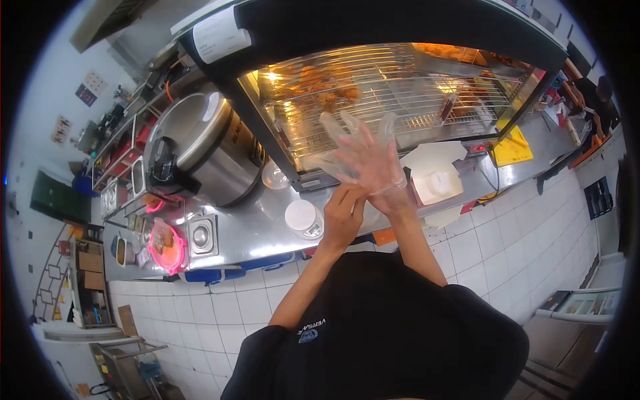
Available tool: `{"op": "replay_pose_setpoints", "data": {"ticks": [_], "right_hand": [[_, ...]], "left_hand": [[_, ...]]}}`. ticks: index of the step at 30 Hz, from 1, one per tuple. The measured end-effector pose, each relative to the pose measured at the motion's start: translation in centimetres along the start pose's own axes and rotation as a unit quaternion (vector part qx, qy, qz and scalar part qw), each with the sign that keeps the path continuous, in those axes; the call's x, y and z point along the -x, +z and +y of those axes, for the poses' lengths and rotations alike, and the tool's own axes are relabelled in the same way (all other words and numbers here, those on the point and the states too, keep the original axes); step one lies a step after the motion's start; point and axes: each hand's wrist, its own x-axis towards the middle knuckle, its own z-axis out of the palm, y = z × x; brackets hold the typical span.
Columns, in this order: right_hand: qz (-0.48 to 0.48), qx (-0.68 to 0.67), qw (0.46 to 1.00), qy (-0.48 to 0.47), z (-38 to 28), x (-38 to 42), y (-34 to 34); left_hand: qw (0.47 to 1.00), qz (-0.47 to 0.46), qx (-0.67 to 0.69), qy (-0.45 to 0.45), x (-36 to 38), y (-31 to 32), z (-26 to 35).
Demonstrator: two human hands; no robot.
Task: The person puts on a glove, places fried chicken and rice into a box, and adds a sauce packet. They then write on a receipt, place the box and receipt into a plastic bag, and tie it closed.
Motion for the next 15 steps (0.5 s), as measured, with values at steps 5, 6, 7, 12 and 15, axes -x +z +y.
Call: {"op": "replay_pose_setpoints", "data": {"ticks": [5,6,7,12,15], "right_hand": [[-0.130,0.251,0.957,0.071,3.9,-4.0,0.5],[-0.126,0.256,0.953,0.099,4.8,-4.5,1.2],[-0.122,0.261,0.949,0.126,5.6,-4.9,2.0],[-0.076,-0.033,0.979,0.187,8.8,-7.9,2.9],[-0.188,0.602,0.759,-0.163,8.8,-8.3,4.2]], "left_hand": [[0.999,0.037,-0.006,0.006,2.1,-1.9,-1.0],[0.999,0.041,-0.007,0.002,2.8,-2.3,-1.5],[0.995,0.077,-0.042,-0.053,3.6,-2.6,-1.7],[0.990,0.113,-0.054,-0.070,4.9,-2.9,-0.8],[0.994,0.079,-0.069,-0.042,5.4,-3.7,-2.2]]}}
